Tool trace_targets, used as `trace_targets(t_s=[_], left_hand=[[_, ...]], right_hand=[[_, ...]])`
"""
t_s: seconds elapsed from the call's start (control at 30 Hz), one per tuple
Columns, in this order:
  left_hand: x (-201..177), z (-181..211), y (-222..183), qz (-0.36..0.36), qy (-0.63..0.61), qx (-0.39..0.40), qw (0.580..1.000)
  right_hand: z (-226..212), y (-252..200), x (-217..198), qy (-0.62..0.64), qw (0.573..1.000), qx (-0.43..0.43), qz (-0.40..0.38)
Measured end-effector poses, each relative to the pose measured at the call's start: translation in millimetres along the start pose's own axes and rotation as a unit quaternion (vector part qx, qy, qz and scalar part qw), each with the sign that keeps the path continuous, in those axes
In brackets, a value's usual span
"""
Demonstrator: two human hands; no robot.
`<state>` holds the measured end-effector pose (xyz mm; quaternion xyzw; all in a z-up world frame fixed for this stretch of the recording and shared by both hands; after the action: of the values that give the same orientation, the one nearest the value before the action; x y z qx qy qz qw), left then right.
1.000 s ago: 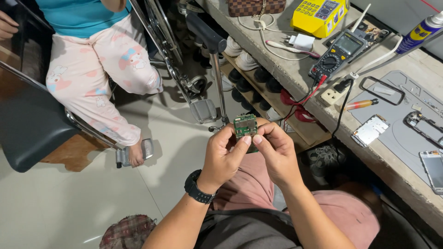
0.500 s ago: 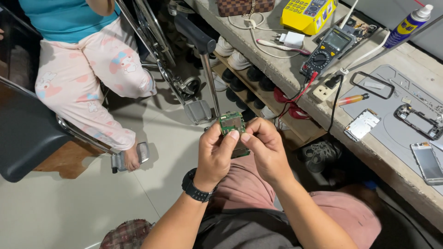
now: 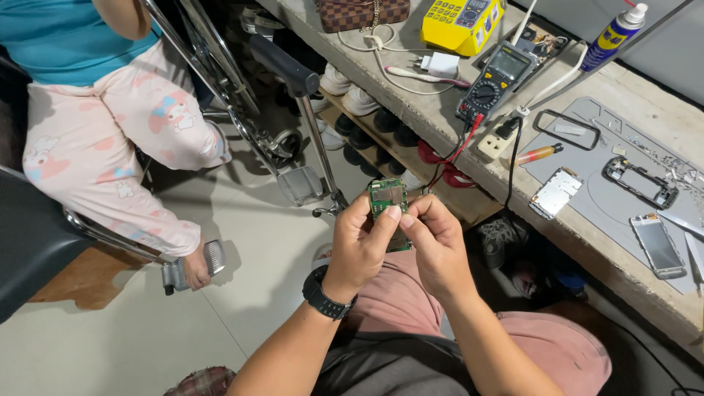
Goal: Repairing a mobile phone by inspecting the motherboard and aligning a replacement component.
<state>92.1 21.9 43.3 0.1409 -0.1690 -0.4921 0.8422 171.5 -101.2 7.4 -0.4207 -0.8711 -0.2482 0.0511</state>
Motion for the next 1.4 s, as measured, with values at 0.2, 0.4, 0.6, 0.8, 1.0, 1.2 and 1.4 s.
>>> trace_targets(t_s=[0.2, 0.4, 0.6, 0.8, 1.0, 1.2, 1.4], left_hand=[[3.4, 13.0, 4.5, 0.000, -0.008, 0.030, 1.000], [1.5, 22.2, 5.0, 0.005, -0.031, 0.029, 0.999], [-9.3, -2.4, -1.2, -0.003, -0.037, 0.029, 0.999], [-3.7, 21.6, 2.5, -0.003, 0.000, 0.027, 1.000], [-10.4, 14.1, -8.5, 0.007, 0.023, 0.015, 1.000], [-26.3, 5.8, -15.0, 0.031, 0.005, 0.019, 0.999], [-23.5, 31.8, -13.8, 0.031, -0.007, 0.021, 0.999]], right_hand=[[-1.3, -3.3, 0.0, -0.013, 1.000, 0.003, -0.019], [3.6, -1.8, 1.9, -0.002, 1.000, 0.005, -0.029], [-0.4, 1.1, 6.7, 0.000, 0.999, -0.013, -0.034], [-12.1, 4.3, 17.8, 0.012, 1.000, -0.014, -0.020], [7.6, 1.2, 10.6, 0.015, 1.000, 0.012, 0.008], [15.9, -0.1, 21.9, 0.021, 0.999, 0.015, -0.022], [-3.0, 5.0, 37.1, 0.034, 0.998, -0.024, -0.046]])
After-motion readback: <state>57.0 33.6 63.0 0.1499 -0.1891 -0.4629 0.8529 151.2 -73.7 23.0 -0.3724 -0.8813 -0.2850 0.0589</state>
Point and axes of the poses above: each hand's wrist, its own y-axis towards the middle knuckle, its own x-axis out of the palm, z = x × y, the point moved 7 cm from there along y, towards the middle knuckle, and after that the axes turned 4 degrees about -z, right-handed, at the moved point
